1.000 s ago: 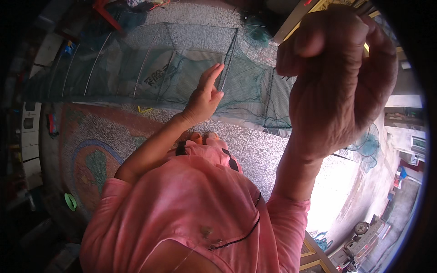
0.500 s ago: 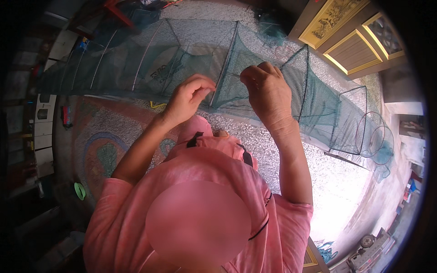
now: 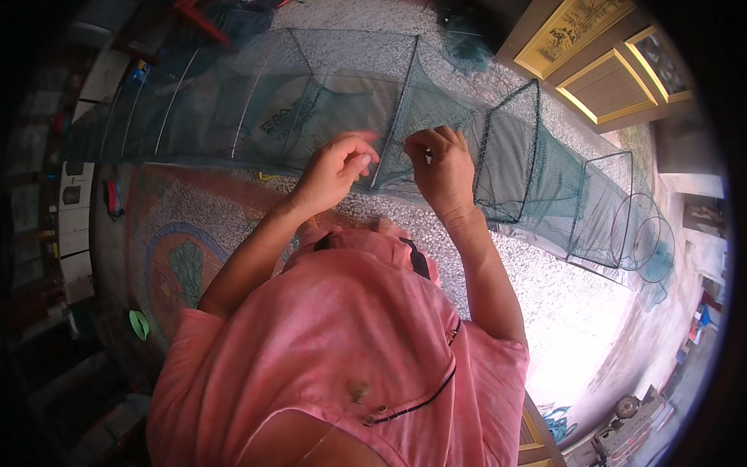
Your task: The person mends a large green fishing net by hand, using a small dark tool to weave or tie the mesh.
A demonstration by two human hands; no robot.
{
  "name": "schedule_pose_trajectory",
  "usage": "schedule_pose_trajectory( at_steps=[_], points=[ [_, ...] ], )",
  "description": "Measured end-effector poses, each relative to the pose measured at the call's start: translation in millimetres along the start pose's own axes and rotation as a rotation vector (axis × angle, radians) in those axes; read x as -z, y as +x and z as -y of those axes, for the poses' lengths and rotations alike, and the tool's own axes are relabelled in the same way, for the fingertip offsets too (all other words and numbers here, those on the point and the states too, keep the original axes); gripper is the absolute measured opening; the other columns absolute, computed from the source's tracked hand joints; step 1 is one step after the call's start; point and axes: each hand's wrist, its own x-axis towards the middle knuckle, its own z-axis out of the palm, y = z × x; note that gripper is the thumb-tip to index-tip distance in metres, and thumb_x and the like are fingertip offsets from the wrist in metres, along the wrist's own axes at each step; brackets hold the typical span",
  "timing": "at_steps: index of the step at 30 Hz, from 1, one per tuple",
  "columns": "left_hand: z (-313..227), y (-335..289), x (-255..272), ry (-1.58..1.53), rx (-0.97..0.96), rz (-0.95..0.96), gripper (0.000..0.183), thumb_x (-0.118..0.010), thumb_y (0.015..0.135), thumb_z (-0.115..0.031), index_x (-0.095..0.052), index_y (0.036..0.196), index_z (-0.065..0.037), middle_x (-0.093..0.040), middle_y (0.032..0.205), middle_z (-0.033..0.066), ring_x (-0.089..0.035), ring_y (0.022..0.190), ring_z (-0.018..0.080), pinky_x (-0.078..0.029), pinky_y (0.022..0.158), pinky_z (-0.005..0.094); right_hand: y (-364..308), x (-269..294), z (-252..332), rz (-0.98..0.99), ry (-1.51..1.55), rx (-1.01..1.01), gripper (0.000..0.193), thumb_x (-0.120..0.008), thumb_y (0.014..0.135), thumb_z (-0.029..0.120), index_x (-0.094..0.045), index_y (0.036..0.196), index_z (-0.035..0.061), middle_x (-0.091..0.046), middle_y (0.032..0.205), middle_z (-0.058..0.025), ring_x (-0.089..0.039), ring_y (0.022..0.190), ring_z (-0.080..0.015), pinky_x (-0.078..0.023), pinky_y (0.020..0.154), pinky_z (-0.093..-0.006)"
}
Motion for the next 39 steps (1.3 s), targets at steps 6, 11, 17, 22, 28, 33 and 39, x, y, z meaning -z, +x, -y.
schedule_pose_trajectory(
  at_steps=[6, 11, 17, 22, 28, 33, 39],
  points=[
    [4.5, 5.0, 1.9, -0.117, 0.112, 0.017, 0.004, -0.056, 0.091, -0.001, -0.06, 0.092, 0.001, -0.059, 0.11, 0.0101, -0.061, 0.072, 0.0133, -0.05, 0.065, 0.0262, 15.0, -27.8, 26.4, -0.16, 0.241, 0.005, 0.023, -0.075, 0.076, 0.004, -0.064, 0.097, 0.0069, -0.057, 0.091, -0.0068, -0.054, 0.069, -0.019, -0.047, 0.062, -0.0286],
    [11.0, -1.0, -3.5, 0.116, -0.201, -0.111, 0.007, -0.056, 0.089, 0.004, -0.06, 0.095, 0.001, -0.058, 0.104, 0.0068, -0.06, 0.08, 0.0137, -0.049, 0.065, 0.027, 24.1, -27.6, 30.4, 0.09, -0.128, 0.102, 0.01, -0.072, 0.072, 0.013, -0.068, 0.081, 0.0106, -0.058, 0.094, -0.0076, -0.059, 0.082, -0.0263, -0.05, 0.07, -0.0355],
    [14.6, -1.2, -1.3, 0.083, -0.097, -0.065, 0.014, -0.056, 0.087, 0.004, -0.057, 0.1, 0.001, -0.058, 0.108, 0.0112, -0.061, 0.085, 0.0197, -0.05, 0.073, 0.0338, 47.1, -37.1, 49.8, 0.187, -0.203, 0.167, 0.017, -0.071, 0.067, 0.015, -0.065, 0.083, 0.014, -0.058, 0.086, -0.0041, -0.056, 0.087, -0.0281, -0.05, 0.075, -0.0368],
    [16.0, 4.3, -8.0, 0.181, -0.292, -0.216, 0.026, -0.06, 0.084, 0.001, -0.053, 0.11, 0.0, -0.056, 0.108, 0.0179, -0.062, 0.082, 0.0315, -0.05, 0.073, 0.0359, 67.0, -13.8, 100.5, 0.022, 0.415, 0.285, 0.013, -0.07, 0.084, 0.014, -0.061, 0.087, 0.0057, -0.063, 0.087, -0.0066, -0.062, 0.08, -0.024, -0.05, 0.072, -0.033],
    [-18.6, -4.3, -18.6, 0.119, -0.1, -0.138, 0.053, -0.059, 0.086, 0.002, -0.041, 0.135, -0.008, -0.047, 0.132, 0.0157, -0.063, 0.096, 0.0281, -0.051, 0.078, 0.031, 56.4, 92.8, 127.5, -0.123, 1.075, 0.312, 0.015, -0.038, 0.103, 0.012, -0.048, 0.106, 0.0014, -0.059, 0.079, -0.0097, -0.06, 0.064, -0.0178, -0.052, 0.064, -0.029],
    [-6.8, 10.1, -17.4, 0.014, -0.29, -0.068, 0.036, -0.057, 0.089, 0.003, -0.058, 0.124, -0.008, -0.065, 0.113, 0.0016, -0.053, 0.074, 0.0076, -0.046, 0.069, 0.0215, 40.1, 130.1, 114.9, 0.15, 1.678, 0.37, 0.017, -0.04, 0.103, 0.017, -0.047, 0.095, 0.005, -0.046, 0.066, -0.0046, -0.037, 0.042, -0.0078, -0.038, 0.033, -0.0179],
    [-16.3, 0.1, -5.7, -0.054, -0.165, -0.097, 0.008, -0.057, 0.092, 0.0, -0.064, 0.094, -0.005, -0.061, 0.089, 0.0011, -0.053, 0.072, 0.0065, -0.044, 0.065, 0.021, 38.2, 109.5, 83.8, -0.225, 0.839, 0.096, 0.01, -0.05, 0.1, 0.014, -0.054, 0.105, 0.006, -0.057, 0.076, -0.0042, -0.055, 0.064, -0.0095, -0.046, 0.057, -0.0219]
  ],
)
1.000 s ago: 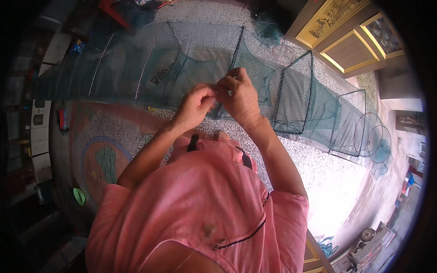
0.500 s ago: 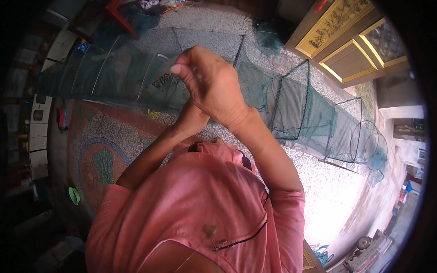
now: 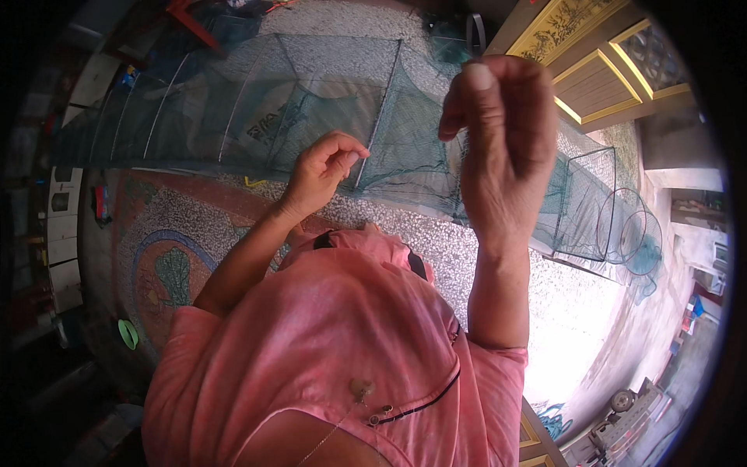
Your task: The person mends a large green fishing net by hand, using a small dark tool to weave or tie the mesh.
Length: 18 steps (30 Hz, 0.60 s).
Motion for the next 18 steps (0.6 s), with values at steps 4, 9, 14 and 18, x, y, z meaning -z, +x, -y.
schedule_pose_trajectory(
  at_steps=[4, 9, 14, 18],
  points=[
    [1.9, -8.5, 10.5, 0.171, -0.201, 0.028, 0.008, -0.056, 0.09, 0.003, -0.061, 0.094, -0.002, -0.062, 0.095, 0.0054, -0.053, 0.065, 0.0102, -0.044, 0.059, 0.0237, -27.4, 4.2, -47.7, 0.339, -0.825, -0.208, 0.004, -0.058, 0.09, 0.011, -0.061, 0.094, 0.0095, -0.062, 0.091, -0.0053, -0.062, 0.086, -0.0254, -0.05, 0.072, -0.0339],
    [-7.7, -14.8, 13.3, 0.164, -0.065, 0.058, 0.008, -0.053, 0.091, 0.004, -0.059, 0.092, 0.0, -0.062, 0.101, 0.0075, -0.054, 0.062, 0.0112, -0.045, 0.056, 0.0255, -52.2, -0.7, -71.6, 0.429, -1.065, -0.21, 0.005, -0.061, 0.084, 0.011, -0.065, 0.083, 0.0138, -0.06, 0.09, -0.0057, -0.06, 0.089, -0.0287, -0.05, 0.072, -0.0385],
    [1.6, -16.2, 8.3, 0.181, -0.032, 0.038, 0.009, -0.05, 0.093, 0.002, -0.059, 0.092, 0.0, -0.063, 0.108, 0.0099, -0.053, 0.059, 0.0103, -0.045, 0.055, 0.0249, -62.8, -1.0, -89.5, 0.376, -1.078, -0.159, 0.006, -0.063, 0.081, 0.011, -0.066, 0.08, 0.0152, -0.06, 0.084, -0.0047, -0.058, 0.085, -0.0279, -0.049, 0.071, -0.0394],
    [2.1, -15.9, 9.0, 0.071, 0.149, 0.083, 0.009, -0.051, 0.094, -0.002, -0.06, 0.093, 0.0, -0.063, 0.112, 0.0095, -0.053, 0.063, 0.0085, -0.045, 0.057, 0.0235, -71.8, -2.8, -107.9, 0.292, -0.911, -0.169, 0.006, -0.064, 0.08, 0.009, -0.067, 0.08, 0.0138, -0.06, 0.082, -0.0049, -0.058, 0.083, -0.0284, -0.048, 0.071, -0.0392]
  ],
)
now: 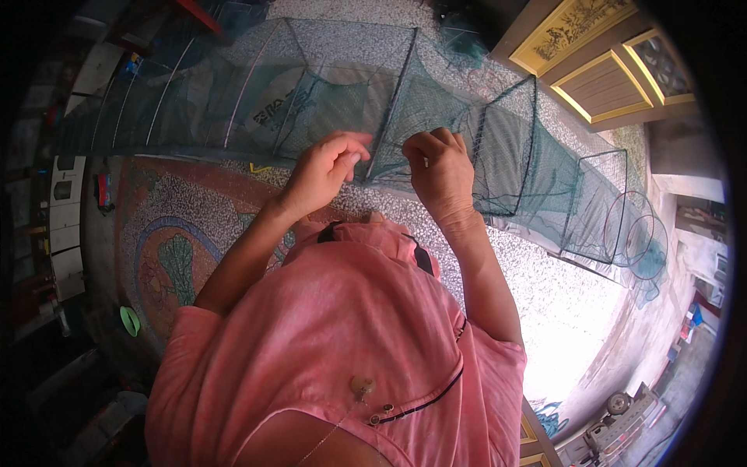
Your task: The person mends a large green fishing net by hand, using a small dark tool to weave or tie the mesh.
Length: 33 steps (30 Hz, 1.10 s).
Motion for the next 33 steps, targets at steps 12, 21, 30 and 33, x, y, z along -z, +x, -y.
schedule_pose_trajectory(
  at_steps=[12, 21, 30, 33],
  points=[
    [8.1, 6.0, 6.2, -0.118, 0.179, 0.084, 0.007, -0.057, 0.091, -0.001, -0.062, 0.095, 0.001, -0.061, 0.103, 0.0064, -0.059, 0.069, 0.0115, -0.049, 0.063, 0.0253, 20.4, -47.6, 28.4, -0.143, 0.132, 0.066, 0.012, -0.072, 0.074, 0.01, -0.067, 0.085, 0.0111, -0.056, 0.093, -0.0066, -0.059, 0.083, -0.0263, -0.051, 0.066, -0.0354],
    [3.1, 2.5, 10.7, 0.035, 0.118, 0.064, 0.011, -0.06, 0.087, -0.002, -0.059, 0.098, 0.001, -0.061, 0.088, 0.0097, -0.061, 0.068, 0.0162, -0.049, 0.062, 0.0306, 55.9, -38.0, 62.7, 0.002, 0.015, 0.304, 0.017, -0.074, 0.07, 0.023, -0.068, 0.081, 0.0117, -0.06, 0.089, -0.0048, -0.059, 0.089, -0.0267, -0.05, 0.075, -0.0376],
    [-15.4, 4.0, -20.7, 0.019, -0.057, -0.057, 0.047, -0.065, 0.085, -0.003, -0.046, 0.128, -0.007, -0.055, 0.126, 0.0108, -0.056, 0.066, 0.0142, -0.049, 0.065, 0.0281, 69.1, 76.9, 102.3, -0.339, 0.968, 0.378, 0.017, -0.052, 0.1, 0.016, -0.053, 0.104, 0.0001, -0.065, 0.079, -0.0096, -0.064, 0.071, -0.0167, -0.053, 0.067, -0.0279],
    [-6.3, 13.0, -14.1, -0.254, 0.004, 0.045, 0.037, -0.059, 0.09, -0.001, -0.054, 0.127, -0.006, -0.064, 0.113, 0.0031, -0.049, 0.066, 0.0054, -0.045, 0.064, 0.0206, 57.1, 86.6, 93.5, -0.516, 0.938, 0.459, 0.017, -0.048, 0.101, 0.015, -0.05, 0.106, -0.0013, -0.064, 0.076, -0.0125, -0.063, 0.064, -0.0176, -0.054, 0.063, -0.0296]
  ],
)
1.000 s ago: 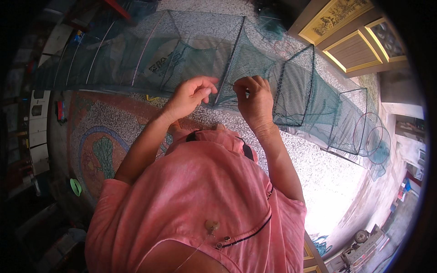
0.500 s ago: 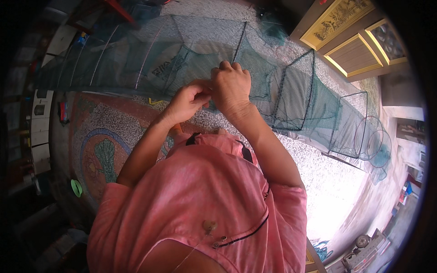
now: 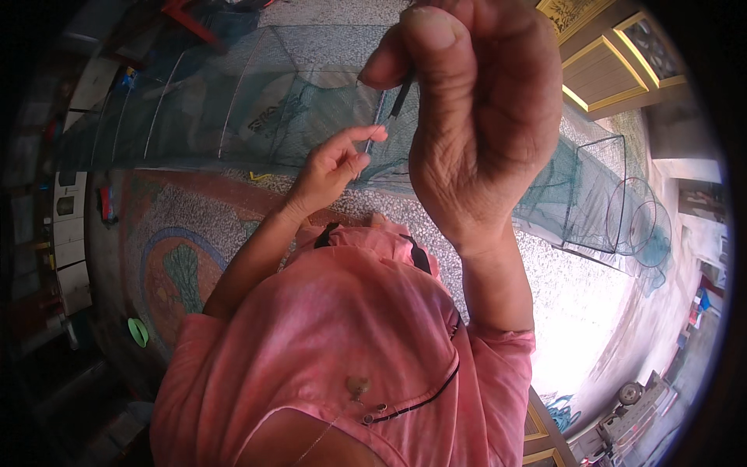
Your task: The person mends a large green fishing net by hand, using a small dark tool to weave or tie the mesh.
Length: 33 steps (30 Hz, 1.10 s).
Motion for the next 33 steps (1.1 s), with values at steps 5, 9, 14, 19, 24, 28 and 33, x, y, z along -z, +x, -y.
schedule_pose_trajectory(
  at_steps=[5, 9, 14, 19, 24, 28, 33],
  points=[
    [11.9, 3.0, 5.4, 0.031, 0.018, 0.026, 0.015, -0.056, 0.095, -0.005, -0.063, 0.109, -0.007, -0.065, 0.101, -0.0012, -0.046, 0.066, 0.0022, -0.041, 0.059, 0.017, -18.0, 11.9, -5.5, 0.021, -0.413, 0.168, 0.013, -0.05, 0.1, 0.01, -0.045, 0.104, -0.0007, -0.064, 0.082, -0.0147, -0.061, 0.064, -0.0159, -0.051, 0.062, -0.0258],
    [12.8, 2.0, 7.0, -0.046, 0.028, 0.036, 0.009, -0.057, 0.095, -0.005, -0.062, 0.102, -0.007, -0.061, 0.091, -0.0028, -0.047, 0.065, 0.0023, -0.04, 0.057, 0.0169, -18.6, 18.5, -7.6, -0.118, 0.046, -0.004, 0.017, -0.056, 0.095, 0.003, -0.047, 0.108, -0.0006, -0.059, 0.08, -0.0079, -0.057, 0.064, -0.0109, -0.048, 0.057, -0.0218],
    [13.8, 0.3, 8.8, -0.047, -0.026, 0.037, 0.009, -0.055, 0.095, -0.003, -0.062, 0.1, -0.007, -0.059, 0.089, -0.0032, -0.048, 0.065, 0.0026, -0.041, 0.056, 0.0173, -23.0, 20.5, -4.6, 0.212, -0.767, -0.018, 0.005, -0.066, 0.085, 0.007, -0.061, 0.086, 0.0071, -0.06, 0.073, -0.003, -0.053, 0.059, -0.0204, -0.044, 0.054, -0.0303],
    [-8.4, -12.6, 10.8, 0.049, 0.013, 0.01, 0.006, -0.057, 0.092, 0.0, -0.06, 0.095, -0.003, -0.06, 0.09, 0.0028, -0.054, 0.068, 0.0093, -0.045, 0.061, 0.0231, -45.2, 42.2, -20.7, 0.521, -1.07, -0.297, 0.003, -0.064, 0.084, 0.01, -0.063, 0.084, 0.0118, -0.062, 0.08, -0.0028, -0.058, 0.079, -0.0257, -0.049, 0.066, -0.037],
    [-14.8, -15.5, 4.4, 0.381, -0.287, 0.023, 0.007, -0.057, 0.088, 0.004, -0.061, 0.092, -0.001, -0.062, 0.098, 0.0084, -0.058, 0.071, 0.0161, -0.047, 0.061, 0.0278, -75.3, 53.1, -32.0, 0.692, -1.07, -0.463, 0.003, -0.064, 0.084, 0.014, -0.066, 0.083, 0.0149, -0.059, 0.087, -0.0032, -0.06, 0.085, -0.0252, -0.05, 0.069, -0.0357],
    [-14.0, -19.5, 6.8, 0.415, -0.224, -0.026, 0.006, -0.056, 0.09, 0.003, -0.06, 0.091, 0.0, -0.061, 0.104, 0.0096, -0.061, 0.068, 0.013, -0.047, 0.056, 0.027, -85.3, 48.7, -38.4, 0.731, -1.119, -0.434, 0.005, -0.064, 0.082, 0.013, -0.067, 0.079, 0.0153, -0.058, 0.085, -0.0029, -0.059, 0.086, -0.0241, -0.05, 0.069, -0.0345],
    [-6.7, -24.7, 11.8, 0.294, -0.028, -0.021, 0.005, -0.054, 0.093, 0.001, -0.059, 0.093, 0.0, -0.058, 0.114, 0.0127, -0.058, 0.054, 0.0098, -0.045, 0.048, 0.0243, -102.2, 47.1, -55.8, 0.665, -1.028, -0.399, 0.007, -0.065, 0.08, 0.009, -0.068, 0.078, 0.0152, -0.058, 0.083, -0.0025, -0.058, 0.082, -0.0254, -0.049, 0.068, -0.0351]
  ],
)
